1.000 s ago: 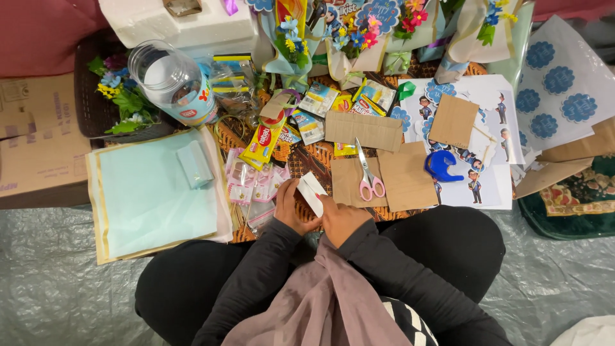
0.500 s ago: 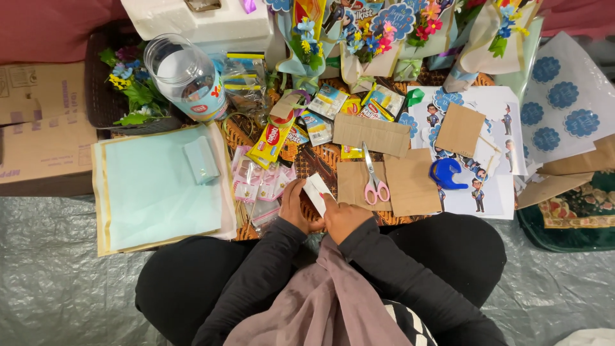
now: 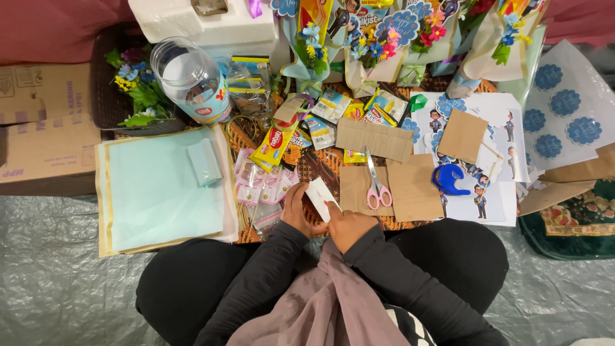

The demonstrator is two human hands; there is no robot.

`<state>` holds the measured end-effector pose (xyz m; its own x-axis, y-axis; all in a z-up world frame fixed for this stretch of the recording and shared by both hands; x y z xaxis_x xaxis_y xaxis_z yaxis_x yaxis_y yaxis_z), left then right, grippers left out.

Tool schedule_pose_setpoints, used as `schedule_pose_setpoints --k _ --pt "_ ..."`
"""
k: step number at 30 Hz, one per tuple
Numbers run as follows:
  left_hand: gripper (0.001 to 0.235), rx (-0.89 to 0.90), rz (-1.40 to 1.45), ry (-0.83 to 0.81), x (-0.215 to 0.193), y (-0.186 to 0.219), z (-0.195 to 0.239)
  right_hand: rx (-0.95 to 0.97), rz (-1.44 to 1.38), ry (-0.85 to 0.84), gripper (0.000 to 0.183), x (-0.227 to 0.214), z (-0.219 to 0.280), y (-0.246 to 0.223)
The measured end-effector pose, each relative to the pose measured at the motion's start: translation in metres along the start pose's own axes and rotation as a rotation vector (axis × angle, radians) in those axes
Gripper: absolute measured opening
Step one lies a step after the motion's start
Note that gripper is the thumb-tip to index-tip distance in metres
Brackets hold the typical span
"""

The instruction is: The person sits on the floor and uses a pink pen to write on a small white rectangular card. They hold the card with their left hand and write with their right hand, occasionally adjusting the card's position.

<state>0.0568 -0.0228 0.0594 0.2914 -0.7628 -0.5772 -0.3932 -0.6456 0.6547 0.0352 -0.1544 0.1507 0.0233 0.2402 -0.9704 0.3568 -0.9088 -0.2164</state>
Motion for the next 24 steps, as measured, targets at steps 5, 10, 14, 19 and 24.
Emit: schedule_pose_setpoints --k 5,10,14,19,24 --pt "0.111 -0.022 0.012 -0.019 0.007 -0.007 0.003 0.008 -0.019 -0.022 0.036 0.017 -0.002 0.007" --pt "0.11 -0.031 -0.015 -0.03 0.007 -0.007 0.004 -0.006 -0.037 -0.05 0.036 0.002 -0.005 0.002" --pt "0.113 -0.035 -0.022 -0.026 0.008 -0.008 0.007 0.006 -0.041 -0.115 0.036 0.01 -0.004 0.002" --pt "0.114 -0.017 -0.076 0.0 0.01 -0.008 0.006 0.01 -0.104 -0.153 0.037 0.014 -0.01 0.007" --pt "0.11 0.012 -0.043 0.019 0.004 -0.002 0.001 0.019 -0.087 -0.231 0.035 0.008 -0.006 0.004"
Point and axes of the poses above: each hand's wrist, its own z-axis away from the middle knuckle, its own x-axis out of the palm, y = z × x, the point moved 10 cm from there along -z, towards the middle knuckle, and after that the axes turned 13 degrees about -z, right-handed, at the moved point
